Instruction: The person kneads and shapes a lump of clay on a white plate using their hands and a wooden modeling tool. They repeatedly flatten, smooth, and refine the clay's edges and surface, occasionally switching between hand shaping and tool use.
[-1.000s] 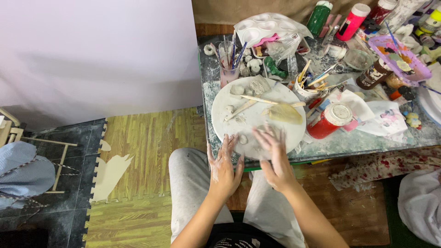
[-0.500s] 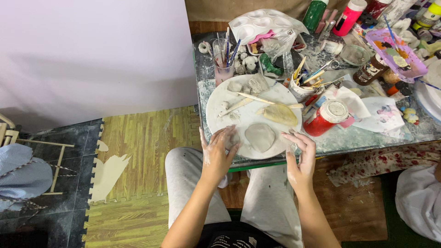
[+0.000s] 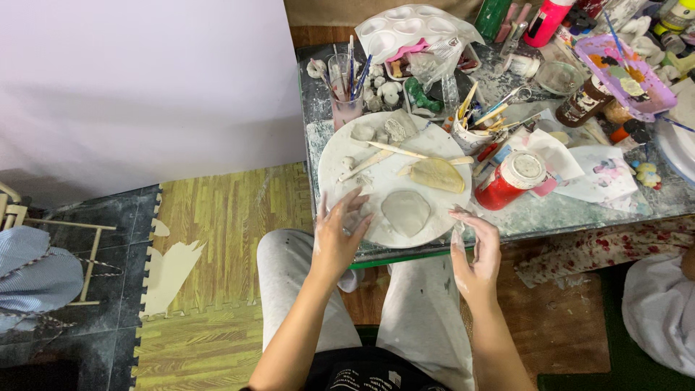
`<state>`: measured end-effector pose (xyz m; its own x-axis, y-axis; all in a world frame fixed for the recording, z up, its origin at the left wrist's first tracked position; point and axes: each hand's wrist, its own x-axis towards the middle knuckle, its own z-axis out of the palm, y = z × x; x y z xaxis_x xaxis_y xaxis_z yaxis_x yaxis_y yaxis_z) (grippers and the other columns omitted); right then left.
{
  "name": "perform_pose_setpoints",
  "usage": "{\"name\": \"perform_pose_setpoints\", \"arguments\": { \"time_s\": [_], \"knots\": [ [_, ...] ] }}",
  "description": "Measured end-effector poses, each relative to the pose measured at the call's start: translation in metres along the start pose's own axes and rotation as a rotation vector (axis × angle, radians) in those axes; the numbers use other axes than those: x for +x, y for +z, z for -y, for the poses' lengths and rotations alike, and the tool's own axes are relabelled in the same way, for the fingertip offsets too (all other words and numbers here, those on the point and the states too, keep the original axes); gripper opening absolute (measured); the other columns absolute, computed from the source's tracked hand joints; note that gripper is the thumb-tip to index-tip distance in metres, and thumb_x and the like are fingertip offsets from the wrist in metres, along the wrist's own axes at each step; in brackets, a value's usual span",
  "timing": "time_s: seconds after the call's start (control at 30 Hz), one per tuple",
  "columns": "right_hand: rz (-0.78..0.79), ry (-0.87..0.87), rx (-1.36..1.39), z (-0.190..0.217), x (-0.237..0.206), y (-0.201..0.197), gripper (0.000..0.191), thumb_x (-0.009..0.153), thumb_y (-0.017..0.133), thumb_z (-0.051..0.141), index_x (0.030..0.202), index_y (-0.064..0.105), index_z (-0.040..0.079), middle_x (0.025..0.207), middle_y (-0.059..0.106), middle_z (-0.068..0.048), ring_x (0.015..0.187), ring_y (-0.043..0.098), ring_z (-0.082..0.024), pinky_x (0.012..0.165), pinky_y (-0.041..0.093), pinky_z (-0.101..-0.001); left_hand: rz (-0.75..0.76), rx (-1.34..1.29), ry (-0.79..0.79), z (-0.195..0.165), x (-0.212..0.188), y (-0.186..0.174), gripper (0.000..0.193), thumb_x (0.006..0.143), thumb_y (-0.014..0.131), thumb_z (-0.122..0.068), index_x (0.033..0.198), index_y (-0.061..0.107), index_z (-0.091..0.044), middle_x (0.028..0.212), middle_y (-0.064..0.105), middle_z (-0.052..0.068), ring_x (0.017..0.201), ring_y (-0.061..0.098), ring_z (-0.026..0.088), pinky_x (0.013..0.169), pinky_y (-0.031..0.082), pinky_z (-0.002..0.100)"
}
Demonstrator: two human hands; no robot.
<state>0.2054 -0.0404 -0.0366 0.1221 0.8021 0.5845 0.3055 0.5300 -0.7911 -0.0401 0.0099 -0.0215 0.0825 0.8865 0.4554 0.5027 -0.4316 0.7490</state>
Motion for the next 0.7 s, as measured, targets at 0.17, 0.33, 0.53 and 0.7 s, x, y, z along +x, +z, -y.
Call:
{"name": "perform_pose_setpoints", "arguments": {
  "time_s": [0.17,0.33,0.53,0.7],
  "knots": [
    [0.148,0.042,-0.017,0.002,0.034,0.002,0.042,0.091,0.054,-0.012,0.131,0.051,-0.001,0.137,0.063,-0.017,0.136,0.058,-0.03,0.12,0.04,-0.0407,0.084,-0.086,0.082,-0.005,0.047,0.018,0.056,0.09,0.08,-0.02,0.141,0.057,-0.013,0.117,0.076,0.004,0.109,0.073,0.023,0.109,0.047,0.043],
    [0.191,-0.193,-0.412,-0.005,0.071,0.002,0.047,0.083,0.069,-0.001,0.128,0.057,0.005,0.139,0.061,-0.015,0.141,0.046,-0.039,0.124,0.028,-0.0515,0.141,0.007,0.167,-0.007,0.071,0.034,0.06,0.082,0.085,-0.018,0.136,0.06,-0.008,0.113,0.078,0.006,0.114,0.067,0.032,0.1,0.047,0.044],
    [0.345,-0.168,-0.472,-0.027,0.104,-0.008,0.051,0.083,0.078,0.012,0.131,0.061,0.008,0.142,0.058,-0.017,0.139,0.045,-0.042,0.118,0.033,-0.0505,0.191,-0.158,0.082,0.002,0.072,0.038,0.058,0.084,0.081,-0.013,0.138,0.059,-0.008,0.113,0.077,0.007,0.109,0.071,0.028,0.096,0.053,0.038],
    [0.352,-0.109,-0.481,-0.045,0.12,0.005,0.037,0.085,0.081,0.018,0.119,0.07,0.01,0.134,0.064,-0.009,0.127,0.057,-0.031,0.109,0.044,-0.0451,0.17,-0.242,0.01,0.004,0.068,0.039,0.057,0.088,0.078,-0.008,0.141,0.057,-0.007,0.116,0.074,0.012,0.108,0.072,0.029,0.095,0.054,0.037]
  ]
}}
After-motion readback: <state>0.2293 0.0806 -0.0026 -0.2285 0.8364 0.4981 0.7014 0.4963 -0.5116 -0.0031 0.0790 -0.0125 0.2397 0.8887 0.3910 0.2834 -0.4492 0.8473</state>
